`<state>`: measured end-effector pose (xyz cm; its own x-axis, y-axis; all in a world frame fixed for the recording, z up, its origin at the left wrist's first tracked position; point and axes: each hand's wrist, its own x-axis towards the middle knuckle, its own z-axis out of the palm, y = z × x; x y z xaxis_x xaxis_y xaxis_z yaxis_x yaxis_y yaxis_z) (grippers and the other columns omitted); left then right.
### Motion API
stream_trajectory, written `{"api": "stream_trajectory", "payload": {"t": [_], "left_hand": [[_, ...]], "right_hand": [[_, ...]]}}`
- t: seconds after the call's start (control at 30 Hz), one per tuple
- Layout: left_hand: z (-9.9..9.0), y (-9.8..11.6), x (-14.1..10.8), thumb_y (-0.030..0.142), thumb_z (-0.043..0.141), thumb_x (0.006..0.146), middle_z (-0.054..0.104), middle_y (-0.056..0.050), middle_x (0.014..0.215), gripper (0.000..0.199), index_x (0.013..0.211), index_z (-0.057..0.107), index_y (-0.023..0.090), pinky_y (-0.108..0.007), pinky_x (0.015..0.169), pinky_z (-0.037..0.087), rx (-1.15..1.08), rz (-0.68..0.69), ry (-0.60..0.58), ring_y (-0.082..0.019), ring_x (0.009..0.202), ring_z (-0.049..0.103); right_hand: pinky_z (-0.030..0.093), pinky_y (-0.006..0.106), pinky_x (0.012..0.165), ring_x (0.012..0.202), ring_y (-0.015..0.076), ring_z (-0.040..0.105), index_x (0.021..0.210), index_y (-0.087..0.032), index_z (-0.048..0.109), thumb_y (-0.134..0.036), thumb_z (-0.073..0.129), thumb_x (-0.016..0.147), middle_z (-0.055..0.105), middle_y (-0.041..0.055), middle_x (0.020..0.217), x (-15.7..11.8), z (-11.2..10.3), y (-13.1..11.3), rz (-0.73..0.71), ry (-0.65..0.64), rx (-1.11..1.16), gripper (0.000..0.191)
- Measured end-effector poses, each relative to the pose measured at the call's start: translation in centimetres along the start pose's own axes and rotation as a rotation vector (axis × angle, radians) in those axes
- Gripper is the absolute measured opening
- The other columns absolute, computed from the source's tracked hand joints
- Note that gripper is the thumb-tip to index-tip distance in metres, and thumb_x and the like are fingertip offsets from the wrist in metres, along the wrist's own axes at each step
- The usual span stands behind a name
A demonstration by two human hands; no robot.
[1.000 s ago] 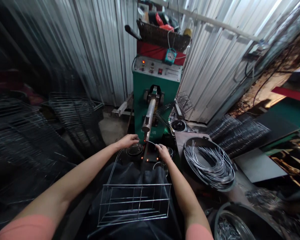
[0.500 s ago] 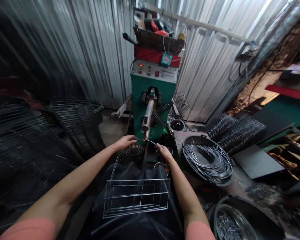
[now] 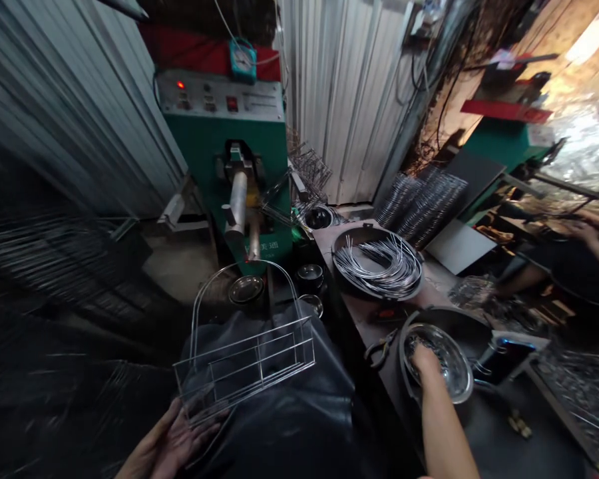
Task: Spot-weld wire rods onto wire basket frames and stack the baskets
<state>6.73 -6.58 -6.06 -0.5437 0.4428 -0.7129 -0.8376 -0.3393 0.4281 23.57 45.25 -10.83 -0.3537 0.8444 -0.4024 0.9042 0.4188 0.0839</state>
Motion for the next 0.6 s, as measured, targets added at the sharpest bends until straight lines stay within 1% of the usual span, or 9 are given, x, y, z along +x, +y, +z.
{"api": "stream_trajectory", "payload": {"t": [0.07,0.13,0.2,0.27,0.3,0.37,0.47,0.53,0.6], "left_hand": [[-0.2,-0.9,0.5,0.026,0.058,0.077,0.064,-0.013,0.110,0.056,0.131,0.042,0.025,-0.044,0.091,0.049,-0.098,0.048,0.070,-0.029,0.108,0.058],[-0.7,-1.7,0.6,0.025,0.055,0.079,0.064,-0.016,0.108,0.060,0.135,0.036,0.019,-0.044,0.091,0.048,-0.157,0.047,0.128,-0.029,0.108,0.058],[-0.6,-2.5,0.3,0.028,0.054,0.080,0.062,-0.021,0.111,0.060,0.134,0.036,0.011,-0.043,0.092,0.048,-0.208,0.001,0.108,-0.030,0.111,0.056],[0.7,-3.0,-0.2,0.033,0.053,0.080,0.060,-0.023,0.115,0.056,0.129,0.041,0.008,-0.045,0.094,0.046,-0.274,-0.046,0.036,-0.031,0.114,0.054],[1.8,-3.1,-0.3,0.035,0.052,0.081,0.060,-0.022,0.115,0.051,0.125,0.045,0.009,-0.047,0.094,0.045,-0.313,-0.050,0.016,-0.031,0.114,0.054],[4.1,-2.7,-0.4,0.033,0.049,0.085,0.063,-0.016,0.110,0.035,0.114,0.053,0.015,-0.050,0.095,0.043,-0.381,0.033,0.008,-0.028,0.109,0.058],[6.7,-1.6,-0.5,0.027,0.047,0.088,0.065,-0.006,0.084,0.014,0.090,0.056,0.017,-0.056,0.091,0.044,-0.465,0.175,0.091,-0.021,0.086,0.065],[7.2,-0.9,-0.8,0.022,0.046,0.088,0.058,0.001,0.066,0.014,0.079,0.054,0.016,-0.057,0.087,0.047,-0.494,0.243,0.173,-0.015,0.068,0.062],[6.9,-0.6,-1.5,0.021,0.047,0.088,0.047,0.005,0.055,0.016,0.074,0.053,0.016,-0.055,0.085,0.050,-0.480,0.294,0.232,-0.012,0.059,0.057]], "right_hand": [[0.049,0.031,0.079,0.097,0.0261,0.064,0.096,-0.010,0.068,-0.015,0.056,0.074,0.067,0.0189,0.103,0.3,0.9,0.4,-0.047,0.027,-0.034,0.026],[0.050,0.032,0.079,0.095,0.0268,0.065,0.094,-0.010,0.069,-0.016,0.056,0.076,0.068,0.0186,0.100,0.7,1.3,0.7,-0.075,0.035,-0.057,0.024],[0.051,0.031,0.077,0.093,0.0269,0.066,0.094,-0.011,0.069,-0.018,0.053,0.079,0.069,0.0180,0.097,1.2,1.5,1.0,-0.090,0.038,-0.056,0.024],[0.052,0.031,0.076,0.092,0.0266,0.066,0.092,-0.012,0.070,-0.021,0.049,0.082,0.069,0.0175,0.098,1.7,1.6,1.4,-0.091,0.033,-0.069,0.025],[0.052,0.030,0.077,0.092,0.0263,0.066,0.091,-0.013,0.071,-0.021,0.048,0.083,0.069,0.0177,0.099,1.9,1.6,1.6,-0.091,0.025,-0.082,0.026],[0.052,0.029,0.078,0.093,0.0258,0.066,0.088,-0.014,0.071,-0.021,0.046,0.083,0.068,0.0172,0.100,2.1,1.7,1.9,-0.103,0.010,-0.100,0.027],[0.052,0.031,0.078,0.091,0.0254,0.066,0.081,-0.020,0.071,-0.024,0.047,0.082,0.070,0.0138,0.094,1.6,1.9,2.4,-0.111,0.028,-0.076,0.025],[0.053,0.032,0.077,0.089,0.0258,0.067,0.075,-0.023,0.071,-0.027,0.048,0.080,0.071,0.0119,0.087,1.0,2.1,2.7,-0.099,0.062,-0.054,0.024],[0.053,0.033,0.074,0.087,0.0263,0.067,0.071,-0.023,0.070,-0.026,0.049,0.078,0.071,0.0116,0.084,0.4,2.3,3.0,-0.093,0.082,-0.040,0.022]]}}
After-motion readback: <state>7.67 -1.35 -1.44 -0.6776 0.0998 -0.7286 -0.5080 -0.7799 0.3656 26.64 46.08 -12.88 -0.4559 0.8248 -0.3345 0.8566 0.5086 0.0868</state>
